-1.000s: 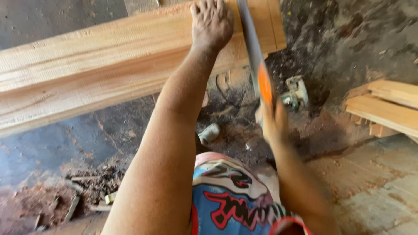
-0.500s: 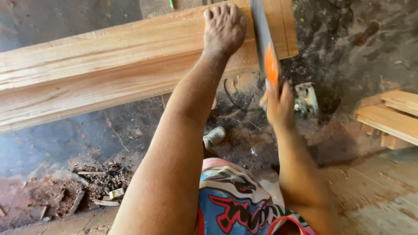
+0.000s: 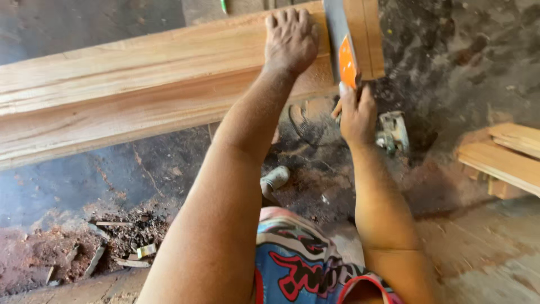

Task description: The person uses a hand saw to cut a long wooden plank resting on a workbench. They saw through the wood to separate a smaller piece, then lift the plank to inspect the cut and place it on a nearby surface.

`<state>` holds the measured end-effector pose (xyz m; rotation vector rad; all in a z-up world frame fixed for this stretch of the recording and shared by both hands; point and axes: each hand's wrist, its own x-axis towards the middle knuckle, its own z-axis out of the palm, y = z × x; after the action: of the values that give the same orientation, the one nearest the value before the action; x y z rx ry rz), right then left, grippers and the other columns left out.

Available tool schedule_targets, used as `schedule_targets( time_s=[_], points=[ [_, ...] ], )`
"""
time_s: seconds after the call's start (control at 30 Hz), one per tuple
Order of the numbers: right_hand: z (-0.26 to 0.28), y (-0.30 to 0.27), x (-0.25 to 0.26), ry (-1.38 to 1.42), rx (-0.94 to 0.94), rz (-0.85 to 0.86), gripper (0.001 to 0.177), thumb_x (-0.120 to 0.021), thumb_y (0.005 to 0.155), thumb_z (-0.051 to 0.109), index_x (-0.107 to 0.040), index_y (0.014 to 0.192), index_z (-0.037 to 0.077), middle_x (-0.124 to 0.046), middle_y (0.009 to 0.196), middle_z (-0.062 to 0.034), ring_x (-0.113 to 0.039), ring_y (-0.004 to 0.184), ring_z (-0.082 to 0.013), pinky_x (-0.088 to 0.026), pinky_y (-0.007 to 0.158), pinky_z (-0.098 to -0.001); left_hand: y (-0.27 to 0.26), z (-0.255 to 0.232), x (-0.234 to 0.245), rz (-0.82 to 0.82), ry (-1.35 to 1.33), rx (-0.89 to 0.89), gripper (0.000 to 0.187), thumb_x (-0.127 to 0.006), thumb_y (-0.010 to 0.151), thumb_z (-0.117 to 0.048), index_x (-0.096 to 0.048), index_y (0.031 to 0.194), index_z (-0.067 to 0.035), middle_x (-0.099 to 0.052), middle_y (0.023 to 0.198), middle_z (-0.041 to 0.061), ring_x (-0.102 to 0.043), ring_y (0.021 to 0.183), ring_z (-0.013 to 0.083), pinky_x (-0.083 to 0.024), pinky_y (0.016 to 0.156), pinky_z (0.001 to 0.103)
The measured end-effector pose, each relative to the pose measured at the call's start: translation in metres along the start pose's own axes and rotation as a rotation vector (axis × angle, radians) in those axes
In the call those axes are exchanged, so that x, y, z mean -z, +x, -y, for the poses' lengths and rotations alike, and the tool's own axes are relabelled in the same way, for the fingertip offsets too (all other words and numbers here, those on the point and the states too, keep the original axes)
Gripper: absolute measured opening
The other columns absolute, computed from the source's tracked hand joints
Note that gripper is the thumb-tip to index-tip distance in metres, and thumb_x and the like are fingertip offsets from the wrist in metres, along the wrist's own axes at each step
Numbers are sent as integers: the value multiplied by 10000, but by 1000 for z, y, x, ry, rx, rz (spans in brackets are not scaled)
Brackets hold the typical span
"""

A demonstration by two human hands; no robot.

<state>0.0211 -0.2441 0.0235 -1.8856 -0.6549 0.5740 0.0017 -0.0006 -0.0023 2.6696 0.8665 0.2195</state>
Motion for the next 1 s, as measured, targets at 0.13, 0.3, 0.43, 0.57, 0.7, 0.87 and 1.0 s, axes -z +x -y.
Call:
schedule_targets(
  time_s=[0.13, 0.3, 0.43, 0.57, 0.7, 0.87, 1.0],
  points=[
    [5, -149, 24, 135, -53, -28, 247, -504, 1097, 216, -541, 1220, 5, -636, 779, -42, -621, 643, -131, -519, 564, -307, -6, 0, 8, 9, -39, 14, 445, -345, 1014, -356, -546, 1234, -26, -581, 1158, 183, -508, 1124, 321, -281, 1055, 552],
    [41, -220, 59, -178, -254, -87, 341, -484, 1005, 151, -562, 1291, -18, -663, 696, -49, -648, 607, -160, -565, 622, -324, 4, -2, 26, 309, -47, 79, 454, -289, 1058, -363, -515, 1280, -38, -573, 1191, 174, -513, 1146, 294, -300, 1084, 508],
    [10, -38, 21, -53, -265, 37, 306, -408, 1139, 277, -518, 1213, 2, -568, 765, -28, -572, 607, -109, -540, 517, -254, 5, 2, 3, 75, 39, 10, 488, -307, 1018, -362, -513, 1271, 0, -573, 1169, 213, -514, 1076, 329, -312, 985, 533],
    [26, 19, 2, -117, -90, 44, 354, -418, 1123, 343, -549, 1191, 21, -589, 718, -34, -578, 544, -129, -518, 482, -315, 2, 2, -5, 27, 24, 1, 476, -325, 1023, -394, -552, 1235, -34, -584, 1200, 191, -510, 1159, 311, -306, 1064, 528],
    [37, -134, 36, 104, -133, -8, 261, -496, 1088, 263, -503, 1171, 16, -620, 797, -61, -611, 655, -145, -532, 571, -313, 6, 4, 3, 33, -16, 28, 481, -309, 1024, -374, -543, 1255, -23, -584, 1180, 195, -516, 1115, 316, -302, 1043, 543],
    [63, -188, 63, -269, -121, 37, 250, -449, 1073, 188, -572, 1169, -7, -639, 744, -53, -622, 670, -164, -527, 682, -333, 7, 4, 12, 177, 46, 28, 478, -283, 1035, -385, -540, 1217, -25, -577, 1112, 195, -514, 1050, 325, -307, 991, 535],
    [32, -5, 14, -25, -380, 11, 273, -419, 1090, 249, -502, 1267, 58, -568, 728, -9, -571, 573, -89, -546, 509, -284, -3, 2, 0, 20, 20, 14, 426, -319, 1047, -349, -574, 1164, -28, -584, 1096, 177, -518, 1069, 305, -319, 996, 511]
  ],
)
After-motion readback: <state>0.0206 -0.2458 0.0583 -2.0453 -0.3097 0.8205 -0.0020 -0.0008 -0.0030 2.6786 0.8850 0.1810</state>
